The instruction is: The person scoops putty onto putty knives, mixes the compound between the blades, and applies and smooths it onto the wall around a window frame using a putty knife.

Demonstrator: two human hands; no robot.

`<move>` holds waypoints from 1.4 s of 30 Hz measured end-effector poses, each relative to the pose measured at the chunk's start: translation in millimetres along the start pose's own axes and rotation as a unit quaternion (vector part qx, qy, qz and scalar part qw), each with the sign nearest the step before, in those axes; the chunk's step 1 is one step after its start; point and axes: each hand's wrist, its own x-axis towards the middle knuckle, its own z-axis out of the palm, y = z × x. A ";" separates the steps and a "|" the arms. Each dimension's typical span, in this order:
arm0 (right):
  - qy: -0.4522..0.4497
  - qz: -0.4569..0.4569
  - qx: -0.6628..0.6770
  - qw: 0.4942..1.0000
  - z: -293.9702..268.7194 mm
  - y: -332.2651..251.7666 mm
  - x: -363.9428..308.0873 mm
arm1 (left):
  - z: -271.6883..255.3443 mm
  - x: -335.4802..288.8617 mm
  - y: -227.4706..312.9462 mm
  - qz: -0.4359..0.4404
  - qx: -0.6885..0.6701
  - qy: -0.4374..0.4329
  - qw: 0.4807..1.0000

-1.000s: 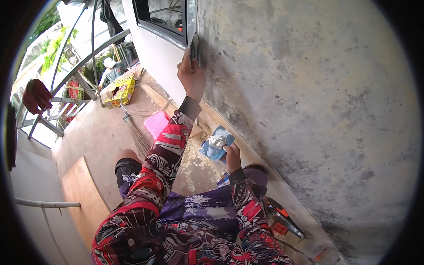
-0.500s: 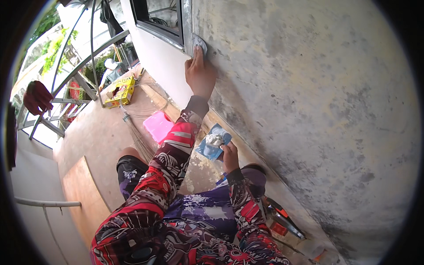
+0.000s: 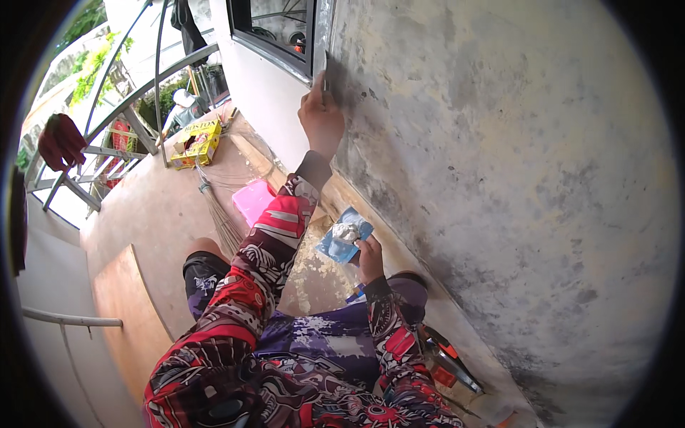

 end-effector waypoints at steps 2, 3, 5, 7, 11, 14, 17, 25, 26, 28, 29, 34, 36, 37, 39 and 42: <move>-0.002 -0.012 0.000 1.000 1.9 0.5 -0.6 | 3.7 -3.1 3.8 0.027 0.020 -0.010 0.999; -0.007 -0.023 0.001 1.000 3.4 1.1 -0.5 | 2.2 -3.8 3.6 0.055 0.023 -0.007 0.998; 0.007 -0.024 -0.004 1.000 -0.4 1.5 -2.2 | -8.2 -6.6 7.6 0.027 -0.006 -0.032 0.999; 0.018 -0.023 -0.009 1.000 -2.8 1.9 -3.6 | -20.3 -5.5 6.3 -0.012 -0.101 -0.055 0.993; 0.017 -0.026 -0.008 0.999 -11.3 2.6 -2.4 | -20.8 1.2 21.8 0.026 -0.049 -0.011 0.998; 0.004 -0.024 0.005 1.000 -8.1 1.9 -5.2 | -2.0 11.0 18.1 0.092 -0.016 0.028 0.995; 0.008 -0.028 0.008 1.000 -10.3 5.1 -6.3 | 16.7 8.4 20.3 0.086 0.028 -0.005 0.996; -0.008 -0.019 0.020 1.000 -8.1 -9.2 -15.0 | -2.6 -12.4 30.5 0.139 0.058 -0.064 0.987; -0.003 -0.030 0.007 1.000 -10.0 -7.6 -15.6 | -8.8 -13.1 29.2 0.139 0.056 -0.064 0.987; 0.000 -0.041 -0.006 0.999 -12.6 -4.7 -15.4 | -25.9 -9.0 31.2 0.131 -0.034 -0.080 0.988; 0.010 -0.040 -0.029 0.999 -14.1 -4.1 -15.3 | -32.7 -0.3 36.3 0.167 -0.041 -0.031 0.985; 0.034 -0.051 -0.013 0.998 -20.1 -3.7 -12.7 | -53.4 63.6 47.8 0.321 -0.018 -0.019 0.947; 0.007 -0.048 -0.005 0.999 -19.6 -6.5 -13.2 | -49.7 88.2 43.7 0.347 -0.063 -0.034 0.935; 0.009 -0.049 -0.003 0.999 -22.4 -6.2 -13.0 | -49.1 96.8 47.0 0.388 -0.033 -0.040 0.920; 0.007 -0.050 -0.013 0.999 -28.0 -6.3 -11.7 | -38.4 103.0 57.5 0.399 -0.044 -0.044 0.915; 0.005 -0.057 -0.039 0.998 -27.2 -3.2 -6.4 | -29.0 113.6 49.5 0.405 -0.067 -0.039 0.911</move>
